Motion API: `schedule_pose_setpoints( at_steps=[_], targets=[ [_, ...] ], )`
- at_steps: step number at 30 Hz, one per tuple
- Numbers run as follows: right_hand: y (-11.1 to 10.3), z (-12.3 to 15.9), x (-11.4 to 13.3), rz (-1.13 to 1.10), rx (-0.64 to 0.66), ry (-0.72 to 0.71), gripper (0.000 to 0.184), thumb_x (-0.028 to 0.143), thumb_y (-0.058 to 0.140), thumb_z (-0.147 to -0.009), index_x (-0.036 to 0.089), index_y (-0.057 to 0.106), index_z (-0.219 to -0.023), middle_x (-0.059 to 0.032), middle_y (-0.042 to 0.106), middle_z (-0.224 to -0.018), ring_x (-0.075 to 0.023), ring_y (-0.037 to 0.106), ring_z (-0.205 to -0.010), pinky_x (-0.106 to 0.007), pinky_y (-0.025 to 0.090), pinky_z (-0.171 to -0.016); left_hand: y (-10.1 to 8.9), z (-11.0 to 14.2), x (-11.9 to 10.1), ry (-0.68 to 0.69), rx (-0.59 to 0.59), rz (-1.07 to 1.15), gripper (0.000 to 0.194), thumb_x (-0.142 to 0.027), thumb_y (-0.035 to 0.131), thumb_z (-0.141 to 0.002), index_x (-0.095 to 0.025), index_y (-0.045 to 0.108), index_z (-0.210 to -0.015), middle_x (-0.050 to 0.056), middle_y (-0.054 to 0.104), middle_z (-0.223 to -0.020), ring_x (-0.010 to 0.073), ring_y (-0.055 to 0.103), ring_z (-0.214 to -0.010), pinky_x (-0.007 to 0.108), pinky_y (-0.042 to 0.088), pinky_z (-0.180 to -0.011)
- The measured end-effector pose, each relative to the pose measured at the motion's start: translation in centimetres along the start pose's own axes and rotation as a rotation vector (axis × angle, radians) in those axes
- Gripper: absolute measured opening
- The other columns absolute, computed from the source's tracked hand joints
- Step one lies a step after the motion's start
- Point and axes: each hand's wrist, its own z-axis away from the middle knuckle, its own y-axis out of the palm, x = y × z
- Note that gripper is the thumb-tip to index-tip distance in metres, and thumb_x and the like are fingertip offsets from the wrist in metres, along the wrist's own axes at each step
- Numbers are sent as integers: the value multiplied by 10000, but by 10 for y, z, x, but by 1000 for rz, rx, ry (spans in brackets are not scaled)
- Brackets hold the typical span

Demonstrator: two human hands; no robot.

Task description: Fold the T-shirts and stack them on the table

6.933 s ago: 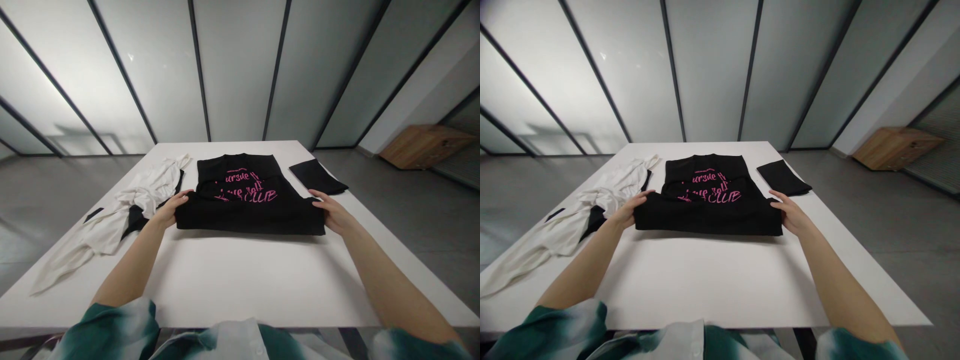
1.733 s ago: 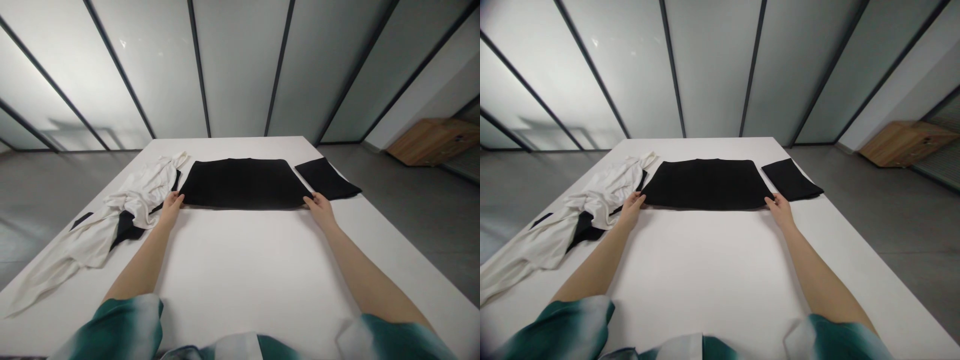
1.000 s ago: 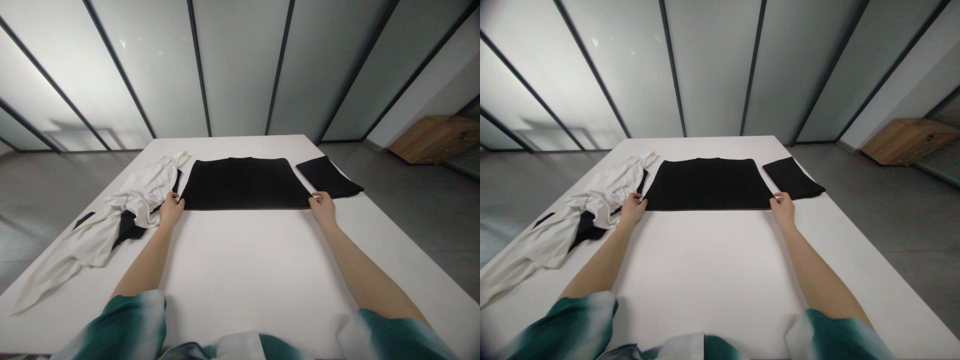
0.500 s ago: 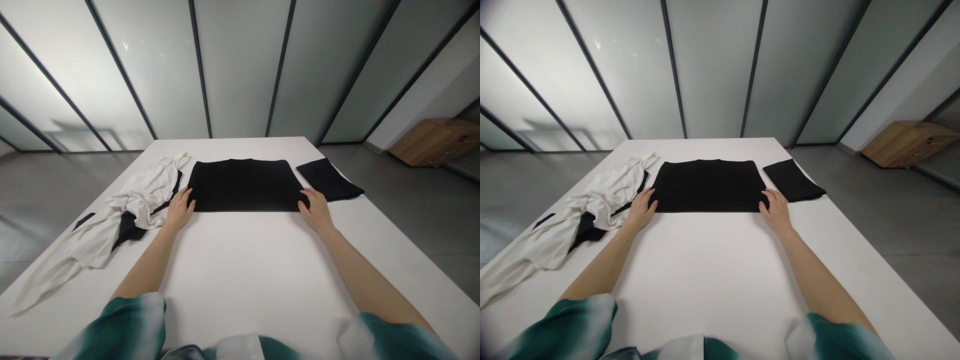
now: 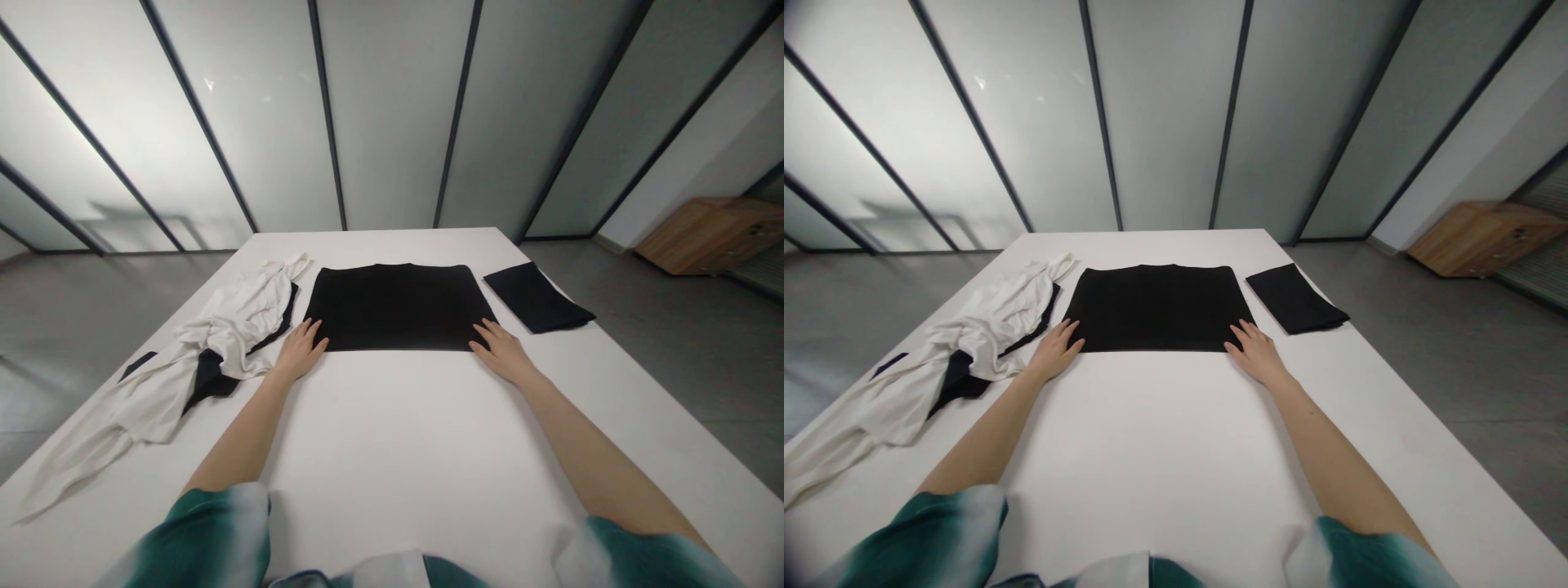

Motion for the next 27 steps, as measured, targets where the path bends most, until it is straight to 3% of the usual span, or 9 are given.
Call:
schedule_pose_setpoints(
  at_steps=[4,6,9,12,15,19,23,27],
  targets=[
    [-3,0,-1,-11,-120,128,548,451,426,-937,123,549,-1358,-206,516,-1425,-364,472,-1303,-526,392,-1051,-5,-1,0,-169,-133,-27,580,-448,420,-927,-67,513,-1355,229,585,-1324,351,537,-1250,482,404,-1056],
    [-4,-2,-4,-9,-164,236,543,429,434,-935,91,548,-1344,-231,574,-1334,-378,522,-1225,-523,415,-1004,-8,-2,0,-222,-145,-15,557,-434,451,-907,-62,542,-1312,227,639,-1216,361,581,-1174,491,436,-1010],
    [-6,-4,-7,-3,-174,306,505,378,485,-905,83,570,-1305,-224,633,-1209,-366,566,-1140,-477,436,-952,-14,-2,-1,-176,-106,91,504,-349,474,-879,-94,545,-1308,191,652,-1213,324,602,-1148,443,462,-985],
    [-8,-8,-7,7,-159,281,411,310,516,-865,139,627,-1223,-173,661,-1123,-324,596,-1070,-419,447,-910,-23,-3,-5,-100,-11,173,451,-258,457,-851,-150,584,-1270,133,681,-1173,275,634,-1084,385,480,-944],
    [-13,-17,-7,19,-85,245,299,260,536,-830,178,679,-1079,-123,680,-1033,-280,620,-970,-369,456,-854,-39,-4,-10,-86,154,163,368,-245,475,-811,-183,661,-1123,76,712,-934,240,661,-899,337,490,-828],
    [-27,-43,-13,62,35,243,220,219,578,-793,188,701,-973,-103,689,-983,-254,621,-900,-336,452,-778,-62,-1,-21,-58,410,181,298,-260,537,-722,-201,687,-972,8,638,-693,196,614,-685,283,440,-648],
    [-39,-73,-18,181,-49,263,267,157,530,-809,169,711,-1005,-150,671,-1071,-293,591,-978,-388,430,-821,-79,10,-49,119,733,291,286,-296,598,-687,-197,701,-935,3,646,-672,176,600,-633,257,410,-574],
    [-44,-85,-15,137,-168,342,322,201,523,-820,138,685,-1091,-202,624,-1162,-352,545,-1068,-471,413,-881,-92,8,-83,180,1200,521,433,-396,685,-714,-186,678,-1092,25,709,-695,185,651,-647,251,466,-581]
  ],
)
